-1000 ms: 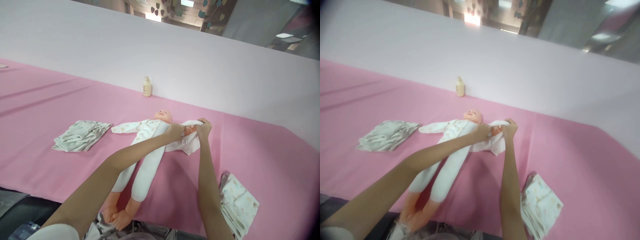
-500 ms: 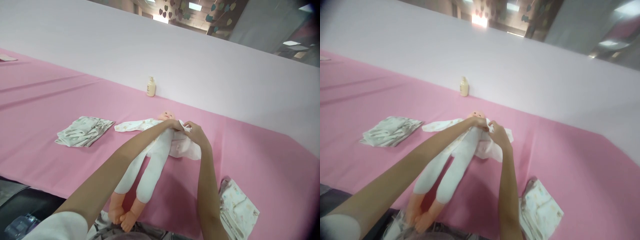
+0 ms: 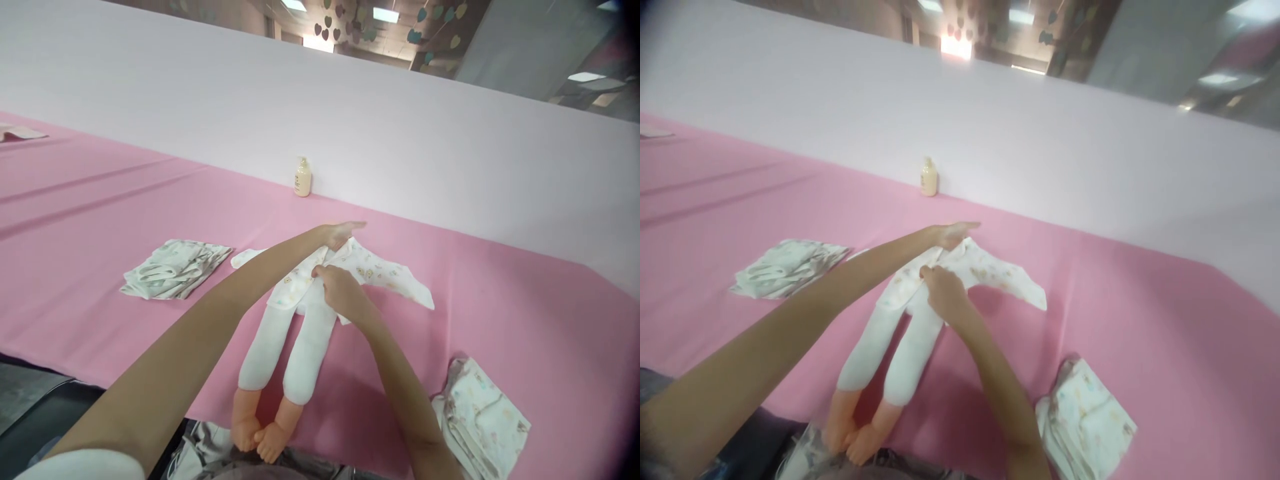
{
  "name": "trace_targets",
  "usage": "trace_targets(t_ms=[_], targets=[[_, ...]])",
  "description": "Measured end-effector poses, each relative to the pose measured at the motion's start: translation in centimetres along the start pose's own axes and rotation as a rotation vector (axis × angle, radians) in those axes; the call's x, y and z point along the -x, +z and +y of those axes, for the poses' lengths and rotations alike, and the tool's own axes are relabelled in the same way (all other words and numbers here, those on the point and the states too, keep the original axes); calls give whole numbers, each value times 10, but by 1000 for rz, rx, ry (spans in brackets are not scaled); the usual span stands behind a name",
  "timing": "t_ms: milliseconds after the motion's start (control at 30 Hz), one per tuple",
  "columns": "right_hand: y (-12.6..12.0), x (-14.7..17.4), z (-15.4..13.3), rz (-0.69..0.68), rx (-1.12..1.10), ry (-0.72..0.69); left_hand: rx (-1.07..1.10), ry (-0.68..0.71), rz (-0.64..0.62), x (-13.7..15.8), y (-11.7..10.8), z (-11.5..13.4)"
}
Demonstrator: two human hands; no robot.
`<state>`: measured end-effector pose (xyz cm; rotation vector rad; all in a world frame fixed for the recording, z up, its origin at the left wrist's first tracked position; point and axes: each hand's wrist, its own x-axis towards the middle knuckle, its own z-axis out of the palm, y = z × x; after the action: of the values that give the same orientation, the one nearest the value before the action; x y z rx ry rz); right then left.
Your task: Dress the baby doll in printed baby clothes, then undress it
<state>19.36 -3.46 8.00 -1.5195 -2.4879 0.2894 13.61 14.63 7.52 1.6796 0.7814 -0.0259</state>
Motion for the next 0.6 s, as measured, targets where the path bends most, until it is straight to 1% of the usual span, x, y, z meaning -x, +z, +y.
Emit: trace_targets(t_ms=[33, 100, 133, 167, 200, 267, 333, 367, 433, 500, 600], targets=[[3, 1, -5, -6, 23, -12, -115, -37, 9, 3, 0, 2], [6, 3, -12, -19, 57, -31, -379, -126, 109, 8, -2, 6], [7, 4, -15, -26, 73, -40, -485, -162, 156, 10, -3, 9], [8, 5, -18, -35, 90, -49, -557, -183, 177, 11, -5, 11], [9, 6, -20, -44, 106, -59, -595, -190, 171, 12, -8, 14], [10, 8, -23, -55, 120, -86, -611, -193, 121, 16, -15, 18], [10, 11, -25, -58, 94, -131, -616, -200, 82, 21, -24, 21], [11, 13, -26, -55, 72, -159, -626, -198, 83, 24, -29, 22], [12, 16, -28, -43, 28, -229, -653, -183, 118, 31, -37, 21], [15, 17, -30, -24, -4, -302, -683, -147, 185, 38, -44, 15], [19, 15, -31, -21, -34, -370, -693, -53, 276, 50, -47, -2]])
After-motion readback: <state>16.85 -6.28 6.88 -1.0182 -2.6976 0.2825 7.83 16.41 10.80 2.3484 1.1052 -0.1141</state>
